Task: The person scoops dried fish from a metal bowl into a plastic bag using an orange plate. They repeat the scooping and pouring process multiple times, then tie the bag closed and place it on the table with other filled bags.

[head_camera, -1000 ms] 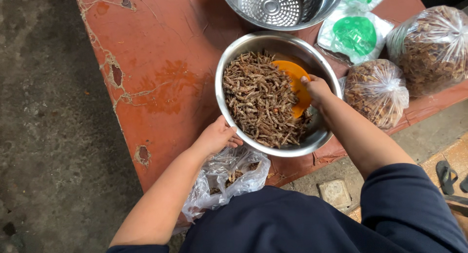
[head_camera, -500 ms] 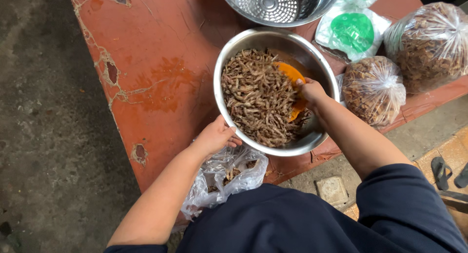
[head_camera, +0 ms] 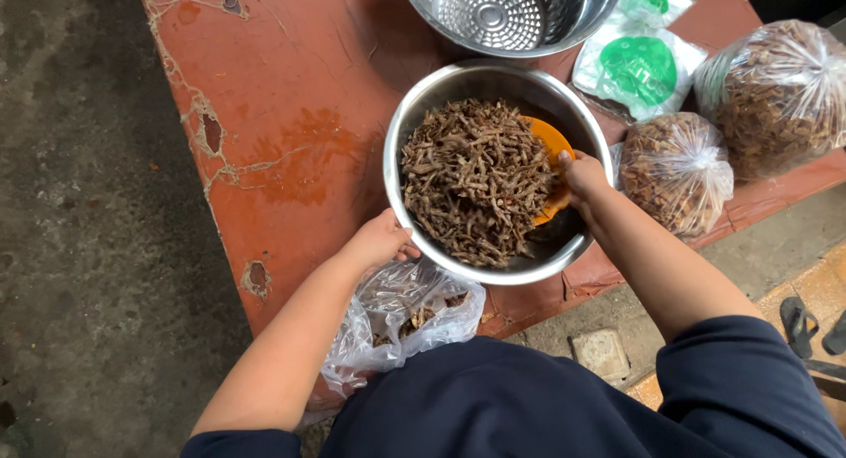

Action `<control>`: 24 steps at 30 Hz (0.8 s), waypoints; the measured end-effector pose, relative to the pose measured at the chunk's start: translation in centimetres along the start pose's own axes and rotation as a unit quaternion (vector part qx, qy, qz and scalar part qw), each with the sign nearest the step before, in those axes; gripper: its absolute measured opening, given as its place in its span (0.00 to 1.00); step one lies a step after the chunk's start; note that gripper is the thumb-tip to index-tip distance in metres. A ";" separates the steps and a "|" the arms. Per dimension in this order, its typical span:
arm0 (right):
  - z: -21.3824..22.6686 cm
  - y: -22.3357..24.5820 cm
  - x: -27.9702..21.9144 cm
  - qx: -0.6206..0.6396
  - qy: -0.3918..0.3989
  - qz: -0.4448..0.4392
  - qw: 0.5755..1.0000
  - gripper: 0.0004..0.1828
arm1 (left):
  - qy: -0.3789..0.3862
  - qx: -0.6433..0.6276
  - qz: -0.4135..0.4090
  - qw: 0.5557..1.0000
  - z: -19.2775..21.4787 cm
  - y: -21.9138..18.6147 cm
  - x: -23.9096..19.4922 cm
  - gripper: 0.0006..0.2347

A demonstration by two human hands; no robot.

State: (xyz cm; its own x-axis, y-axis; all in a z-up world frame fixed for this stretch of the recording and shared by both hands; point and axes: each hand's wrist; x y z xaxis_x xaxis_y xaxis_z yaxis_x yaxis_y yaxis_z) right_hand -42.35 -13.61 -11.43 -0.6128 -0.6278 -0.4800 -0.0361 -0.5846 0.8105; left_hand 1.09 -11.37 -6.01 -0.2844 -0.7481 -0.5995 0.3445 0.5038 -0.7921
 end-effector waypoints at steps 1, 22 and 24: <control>0.2 0.2 0.0 0.010 0.001 0.004 1.000 0.19 | -0.002 0.007 0.004 1.000 0.1 0.0 0.4 0.12; -0.2 -0.1 -2.3 0.194 -0.008 0.001 0.981 0.18 | -0.195 0.307 -0.199 0.910 2.6 -7.1 -8.6 0.20; -0.1 0.3 -3.1 0.199 -0.008 -0.022 0.980 0.18 | -0.098 0.422 -0.190 0.881 2.4 -7.2 -13.9 0.29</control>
State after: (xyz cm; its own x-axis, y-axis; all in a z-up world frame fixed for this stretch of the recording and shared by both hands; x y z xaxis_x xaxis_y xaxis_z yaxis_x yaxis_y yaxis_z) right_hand -40.41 -11.91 -9.74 -0.6156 -0.5973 -0.5141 -0.3647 -0.3623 0.8577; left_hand 4.74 -5.68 8.31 -0.3914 -0.8952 -0.2133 0.8241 -0.2378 -0.5140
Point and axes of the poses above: each hand's wrist, its own x-axis towards the middle knuckle, its own z-axis out of the back of the hand, y = z × x, and after that the axes turned 13 degrees about -y, right-handed
